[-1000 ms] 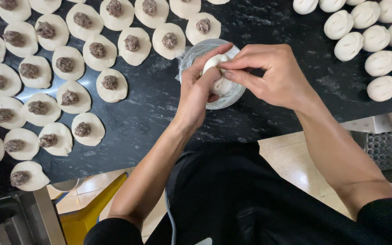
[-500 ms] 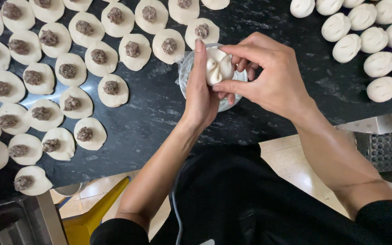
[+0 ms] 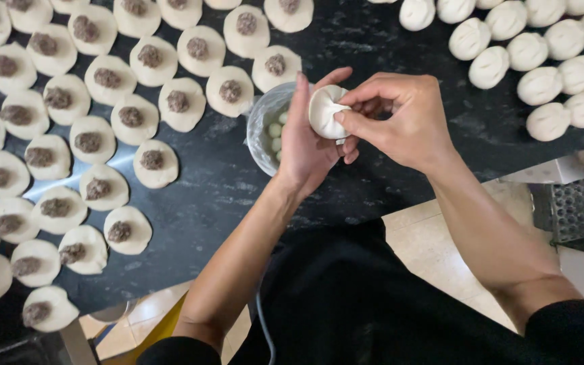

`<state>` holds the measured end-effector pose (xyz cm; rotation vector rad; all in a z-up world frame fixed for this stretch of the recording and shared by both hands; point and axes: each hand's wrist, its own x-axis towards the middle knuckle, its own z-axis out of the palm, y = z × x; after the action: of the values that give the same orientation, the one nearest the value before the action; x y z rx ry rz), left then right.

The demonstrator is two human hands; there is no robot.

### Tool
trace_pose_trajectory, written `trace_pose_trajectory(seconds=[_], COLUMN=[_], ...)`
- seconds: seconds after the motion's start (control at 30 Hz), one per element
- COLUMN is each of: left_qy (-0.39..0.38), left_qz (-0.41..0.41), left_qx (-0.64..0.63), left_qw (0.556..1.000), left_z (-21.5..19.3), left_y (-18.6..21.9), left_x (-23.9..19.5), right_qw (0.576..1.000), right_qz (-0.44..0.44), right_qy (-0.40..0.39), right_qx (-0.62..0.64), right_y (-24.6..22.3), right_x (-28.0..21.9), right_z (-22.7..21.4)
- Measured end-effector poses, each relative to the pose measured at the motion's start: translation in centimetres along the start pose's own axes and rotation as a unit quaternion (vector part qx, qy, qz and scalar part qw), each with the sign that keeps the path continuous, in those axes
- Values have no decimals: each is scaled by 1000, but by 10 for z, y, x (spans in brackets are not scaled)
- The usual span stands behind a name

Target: The person repeatedly picks a small round filling from a bowl, places it onto a flat dough circle topped with a meatball, and folds the dough to enclose the filling, forming a sealed bun. The finished buns are placed on the table to the right.

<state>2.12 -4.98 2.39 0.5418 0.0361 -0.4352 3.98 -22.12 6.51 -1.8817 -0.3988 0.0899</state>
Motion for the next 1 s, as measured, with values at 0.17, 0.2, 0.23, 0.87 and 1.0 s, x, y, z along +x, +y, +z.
trace_pose_trajectory(seconds=[0.17,0.2,0.23,0.87,1.0], left_qy=[108,132,124,38,24], left_qz=[11,27,53,-1,51], left_qx=[238,272,337,714,803], left_qw=[965,953,932,699,593], left_z=[-41,-53,-66,-140,-121], left_y=[-14,-17,-20,-12,-11], left_x=[104,134,168,411,397], right_qw=[995,992,987,957,962], right_qz=[36,55,73,102,97], right_qy=[91,111,132,218,157], right_qx=[-13,-33,-54,-161,-203], right_y=[27,34,40,167,172], right_x=[-2,-2,-2,25,37], right_z=[-36,-42,-49,-117,-120])
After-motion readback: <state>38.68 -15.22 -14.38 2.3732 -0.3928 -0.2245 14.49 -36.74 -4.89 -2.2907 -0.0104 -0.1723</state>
